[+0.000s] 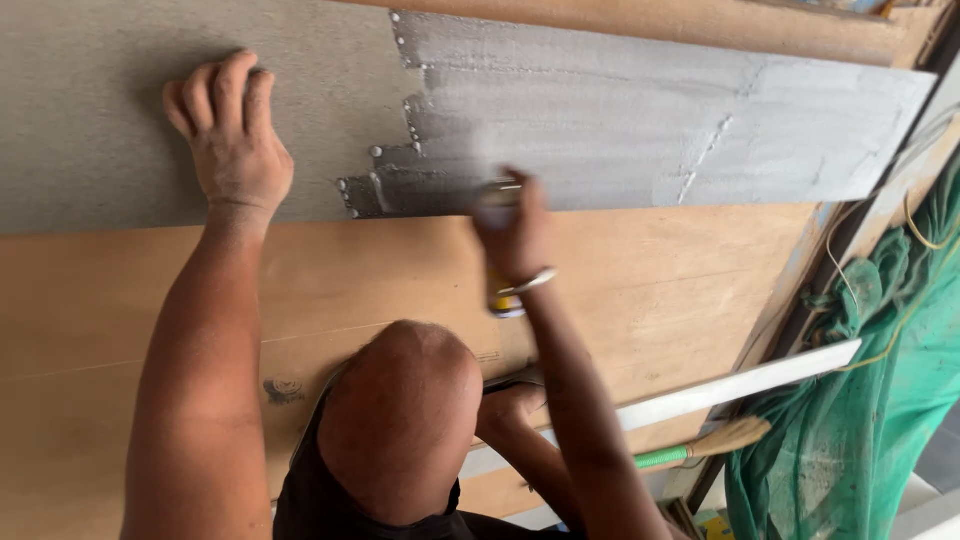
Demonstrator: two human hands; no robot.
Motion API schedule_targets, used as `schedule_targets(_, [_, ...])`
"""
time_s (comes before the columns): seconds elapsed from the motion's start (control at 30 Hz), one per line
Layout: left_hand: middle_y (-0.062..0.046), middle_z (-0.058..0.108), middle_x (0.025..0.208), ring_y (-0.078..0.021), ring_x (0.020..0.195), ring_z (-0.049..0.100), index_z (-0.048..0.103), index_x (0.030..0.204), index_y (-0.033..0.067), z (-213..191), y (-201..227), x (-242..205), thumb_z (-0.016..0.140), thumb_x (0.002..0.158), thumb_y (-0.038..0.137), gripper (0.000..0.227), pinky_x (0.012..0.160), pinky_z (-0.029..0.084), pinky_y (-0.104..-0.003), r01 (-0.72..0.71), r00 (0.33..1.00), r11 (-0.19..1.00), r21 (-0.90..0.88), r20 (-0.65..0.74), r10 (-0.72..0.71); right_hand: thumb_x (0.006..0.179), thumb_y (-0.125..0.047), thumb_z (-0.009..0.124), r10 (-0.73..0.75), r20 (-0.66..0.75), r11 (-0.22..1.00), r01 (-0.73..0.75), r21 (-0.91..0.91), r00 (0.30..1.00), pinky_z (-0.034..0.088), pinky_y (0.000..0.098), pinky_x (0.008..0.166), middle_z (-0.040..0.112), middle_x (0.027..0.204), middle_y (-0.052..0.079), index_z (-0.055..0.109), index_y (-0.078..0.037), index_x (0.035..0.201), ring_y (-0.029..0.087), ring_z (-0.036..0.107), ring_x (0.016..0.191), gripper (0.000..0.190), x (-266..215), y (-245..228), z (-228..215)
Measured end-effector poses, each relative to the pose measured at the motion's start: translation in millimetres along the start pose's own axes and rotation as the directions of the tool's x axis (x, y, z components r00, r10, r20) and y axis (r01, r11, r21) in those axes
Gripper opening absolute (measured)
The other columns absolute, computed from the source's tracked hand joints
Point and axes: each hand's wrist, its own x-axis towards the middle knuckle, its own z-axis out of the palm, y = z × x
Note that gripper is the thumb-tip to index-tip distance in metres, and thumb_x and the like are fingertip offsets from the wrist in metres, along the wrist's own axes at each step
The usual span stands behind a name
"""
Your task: Spray adhesive onto a long panel using a spray can.
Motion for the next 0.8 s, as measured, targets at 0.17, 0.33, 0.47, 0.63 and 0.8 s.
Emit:
schedule_targets(0.17, [-0.006,0.046,0.15,-0.0255,0.138,0.041,0.057,0.127,0.006,2.0,-2.3,-2.2,0.052,0.099,-0.013,0.034,0.118,0.03,-0.054,-0.021,1.0,1.0,-0.023,-0.01,0.02,0.08,-0.023,0.084,-0.11,0.118,0.994,0.106,0.035,0.987,0.06,0.0409,0.081,0.063,0.115,0.015,0.057,-0.012,0.135,0.031,0.07,0.096,0.062,-33.7,-95.1,29.3])
schedule_targets(0.33, [-0.006,0.046,0.154,-0.0273,0.139,0.041,0.057,0.126,0.0055,-7.2,-0.6,-2.3,0.05,0.1,-0.013,0.033,0.117,0.029,-0.055,-0.038,0.999,0.998,-0.057,0.022,0.039,0.083,-0.026,0.083,-0.103,0.2,0.993,0.09,0.072,0.974,0.058,0.0442,0.08,0.061,0.118,0.015,0.058,-0.016,0.136,0.034,0.069,0.097,0.058,-71.6,-115.2,37.2])
schedule_targets(0.47, [-0.011,0.047,0.155,-0.0325,0.144,0.04,0.053,0.136,0.0052,-29.0,-17.2,2.2,0.054,0.1,-0.009,0.039,0.122,0.028,-0.058,0.031,0.998,0.965,-0.259,-0.038,-0.042,0.084,-0.025,0.085,-0.191,0.057,0.974,0.182,0.137,0.98,0.059,0.0422,0.085,0.06,0.123,0.014,0.057,-0.018,0.134,0.034,0.07,0.102,0.058,-97.0,-102.7,42.3])
schedule_targets(0.63, [-0.013,0.04,0.163,-0.0354,0.154,0.03,0.045,0.151,0.0092,-48.0,-129.2,-31.6,0.052,0.111,0.001,0.042,0.127,0.02,-0.058,0.305,0.939,0.952,-0.007,-0.166,-0.302,0.077,-0.027,0.092,-0.047,0.157,0.905,-0.024,0.426,0.987,0.061,0.0376,0.088,0.067,0.125,0.015,0.06,-0.012,0.128,0.031,0.075,0.102,0.062,-110.2,-82.9,37.1])
schedule_targets(0.8, [-0.022,0.026,0.173,-0.0482,0.155,0.02,0.037,0.154,0.0013,-49.8,-181.0,-51.2,0.036,0.116,0.021,0.043,0.123,0.02,-0.069,0.574,0.817,0.776,0.262,-0.115,-0.566,0.084,-0.027,0.089,-0.026,0.126,0.576,-0.088,0.812,0.992,0.052,0.0343,0.102,0.059,0.13,0.015,0.036,-0.005,0.145,0.023,0.061,0.117,0.084,-103.2,-69.9,40.9])
